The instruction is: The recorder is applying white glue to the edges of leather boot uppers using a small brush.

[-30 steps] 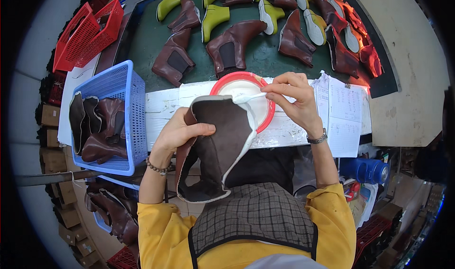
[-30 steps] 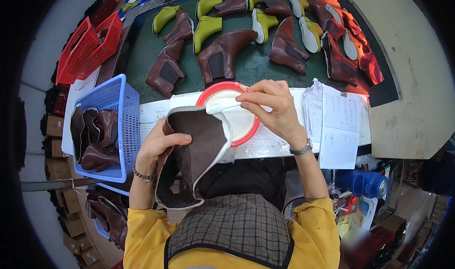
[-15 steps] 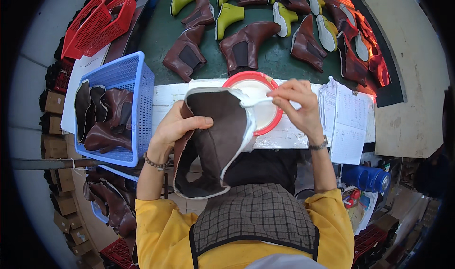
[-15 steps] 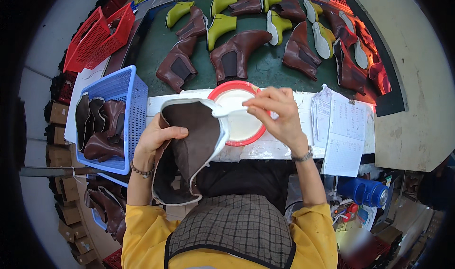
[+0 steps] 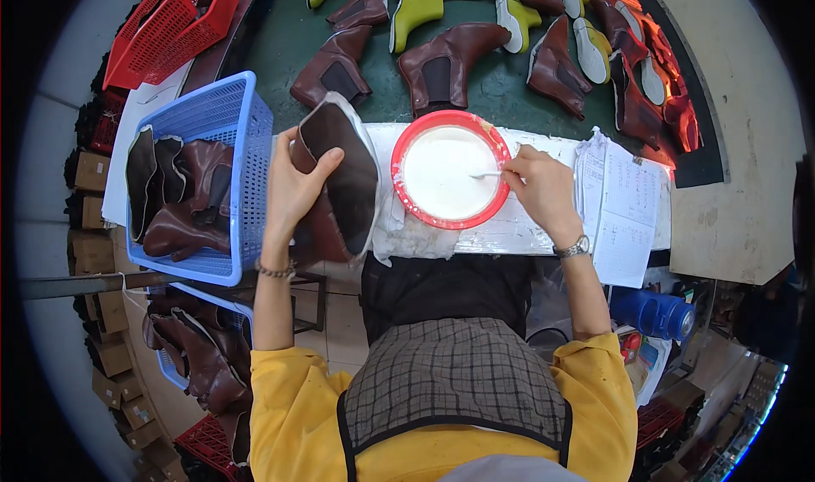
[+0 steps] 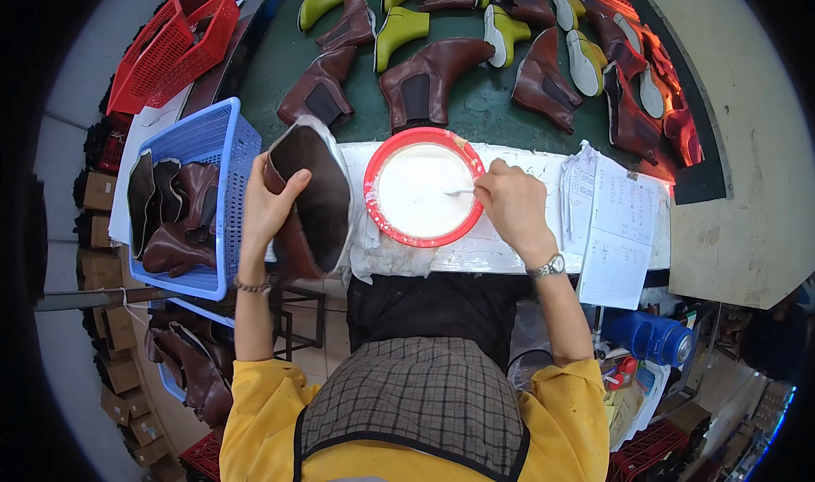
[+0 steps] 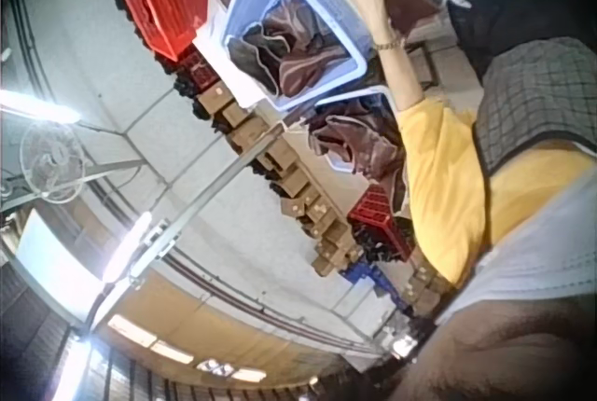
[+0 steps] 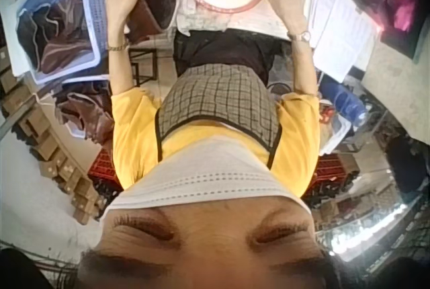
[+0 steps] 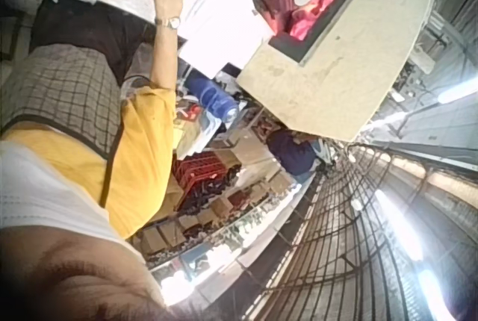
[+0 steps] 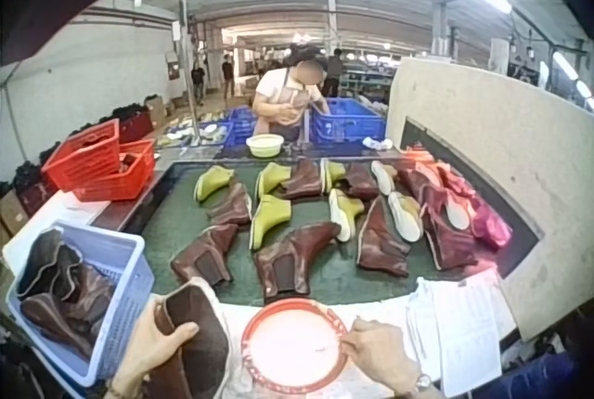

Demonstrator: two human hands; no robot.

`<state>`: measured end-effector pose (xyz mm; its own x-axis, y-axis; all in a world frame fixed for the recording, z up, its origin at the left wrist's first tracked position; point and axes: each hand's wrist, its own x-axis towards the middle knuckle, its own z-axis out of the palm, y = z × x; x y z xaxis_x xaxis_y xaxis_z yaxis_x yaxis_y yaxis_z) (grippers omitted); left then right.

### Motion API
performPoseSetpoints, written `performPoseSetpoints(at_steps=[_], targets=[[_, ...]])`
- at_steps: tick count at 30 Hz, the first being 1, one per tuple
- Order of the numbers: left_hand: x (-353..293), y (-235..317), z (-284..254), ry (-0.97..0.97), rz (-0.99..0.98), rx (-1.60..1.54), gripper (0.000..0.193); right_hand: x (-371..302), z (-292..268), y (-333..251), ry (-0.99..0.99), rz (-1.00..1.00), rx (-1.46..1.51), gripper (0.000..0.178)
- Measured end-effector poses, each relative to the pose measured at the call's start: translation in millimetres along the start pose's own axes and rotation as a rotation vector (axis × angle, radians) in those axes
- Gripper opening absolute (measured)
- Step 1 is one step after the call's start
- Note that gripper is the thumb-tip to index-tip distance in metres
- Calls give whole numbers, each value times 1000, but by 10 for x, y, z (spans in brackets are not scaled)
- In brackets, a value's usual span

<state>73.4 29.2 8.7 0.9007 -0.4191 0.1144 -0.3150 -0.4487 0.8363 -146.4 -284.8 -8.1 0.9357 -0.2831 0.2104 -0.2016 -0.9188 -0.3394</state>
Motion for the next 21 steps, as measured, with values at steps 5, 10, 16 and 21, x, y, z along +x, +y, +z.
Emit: performPoseSetpoints(at_steps=[5, 10, 16, 21], targets=[[-362, -411, 60, -238, 188, 50, 128, -125, -7, -46, 120, 49, -75, 9], [-772, -507, 40, -311, 252, 422, 155, -162, -61, -38, 212, 204, 203, 13], [-814, -640, 59, -331, 294, 492, 140, -262, 55, 107, 145, 216, 272, 15], [-795, -751, 56, -216, 302, 254, 105, -292, 125, 162, 128, 255, 313, 16]])
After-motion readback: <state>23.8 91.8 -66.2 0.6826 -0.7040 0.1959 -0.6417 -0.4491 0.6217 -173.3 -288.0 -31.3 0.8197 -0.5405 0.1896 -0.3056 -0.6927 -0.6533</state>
